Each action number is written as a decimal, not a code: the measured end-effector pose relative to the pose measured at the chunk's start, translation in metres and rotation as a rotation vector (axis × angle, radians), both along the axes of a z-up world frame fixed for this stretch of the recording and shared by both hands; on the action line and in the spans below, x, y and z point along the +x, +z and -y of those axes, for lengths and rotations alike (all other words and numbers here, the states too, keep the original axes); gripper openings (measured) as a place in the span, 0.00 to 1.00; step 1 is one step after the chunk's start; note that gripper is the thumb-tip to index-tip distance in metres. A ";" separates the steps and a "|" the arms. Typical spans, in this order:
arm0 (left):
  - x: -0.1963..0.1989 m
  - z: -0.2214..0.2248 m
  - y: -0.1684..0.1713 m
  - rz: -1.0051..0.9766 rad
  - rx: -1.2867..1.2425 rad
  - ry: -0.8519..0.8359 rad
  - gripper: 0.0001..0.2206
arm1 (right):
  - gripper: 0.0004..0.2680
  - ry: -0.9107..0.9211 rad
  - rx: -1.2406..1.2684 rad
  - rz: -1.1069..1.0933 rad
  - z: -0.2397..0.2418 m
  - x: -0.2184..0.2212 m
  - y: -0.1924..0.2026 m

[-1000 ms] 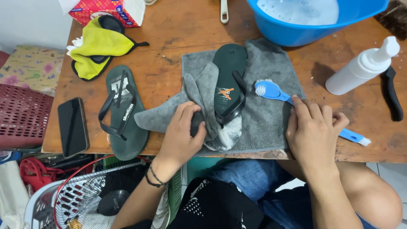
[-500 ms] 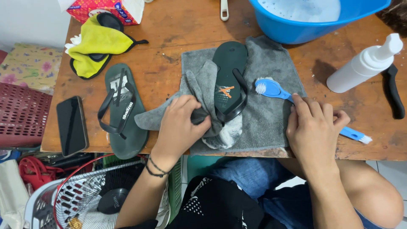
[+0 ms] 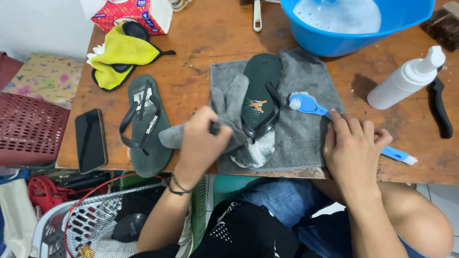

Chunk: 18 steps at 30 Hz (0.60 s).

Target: Cleaning the straps and footbed of a flip-flop using a brush, soapy water, and a cloth on a workbench.

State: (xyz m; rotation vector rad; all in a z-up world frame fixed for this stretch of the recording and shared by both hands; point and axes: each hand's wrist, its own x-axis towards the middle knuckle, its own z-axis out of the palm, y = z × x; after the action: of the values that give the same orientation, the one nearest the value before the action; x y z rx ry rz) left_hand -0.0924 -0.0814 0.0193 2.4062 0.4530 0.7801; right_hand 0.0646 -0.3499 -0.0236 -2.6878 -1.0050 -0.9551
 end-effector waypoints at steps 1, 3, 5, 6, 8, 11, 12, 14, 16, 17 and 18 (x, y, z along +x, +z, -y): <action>-0.007 -0.007 0.004 -0.005 0.002 -0.002 0.12 | 0.10 -0.002 0.002 -0.005 0.000 0.000 0.000; -0.021 -0.022 0.011 0.053 -0.273 0.192 0.04 | 0.09 0.004 -0.004 0.007 0.001 -0.001 0.001; -0.033 -0.023 0.037 0.144 -0.261 0.143 0.04 | 0.09 0.007 -0.005 -0.004 0.002 0.001 0.000; -0.041 -0.024 0.049 0.243 -0.248 0.097 0.08 | 0.10 0.015 -0.005 -0.007 0.002 0.001 0.000; -0.044 -0.020 0.054 0.196 -0.200 0.076 0.06 | 0.09 0.019 0.000 -0.015 0.001 0.000 0.000; -0.040 -0.009 0.047 0.054 -0.113 0.003 0.06 | 0.09 0.013 -0.001 -0.020 0.001 -0.001 0.000; -0.037 -0.004 0.042 -0.044 -0.072 -0.047 0.05 | 0.10 0.004 -0.005 -0.022 0.002 -0.001 0.000; -0.027 0.004 0.035 -0.137 -0.113 -0.196 0.11 | 0.09 0.009 -0.002 -0.022 0.002 -0.001 0.001; -0.020 0.010 0.031 -0.231 -0.152 -0.346 0.18 | 0.09 0.014 0.001 -0.023 0.001 0.000 0.001; -0.019 0.012 0.031 -0.182 -0.187 -0.404 0.07 | 0.09 0.019 0.008 -0.020 0.001 0.000 0.001; -0.018 0.015 0.030 -0.132 -0.222 -0.462 0.07 | 0.09 0.024 0.014 -0.017 0.001 0.000 0.001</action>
State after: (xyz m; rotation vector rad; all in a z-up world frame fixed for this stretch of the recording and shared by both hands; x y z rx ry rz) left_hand -0.1105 -0.0963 0.0495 2.2335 0.0209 0.3482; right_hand 0.0641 -0.3511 -0.0230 -2.6618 -1.0205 -0.9300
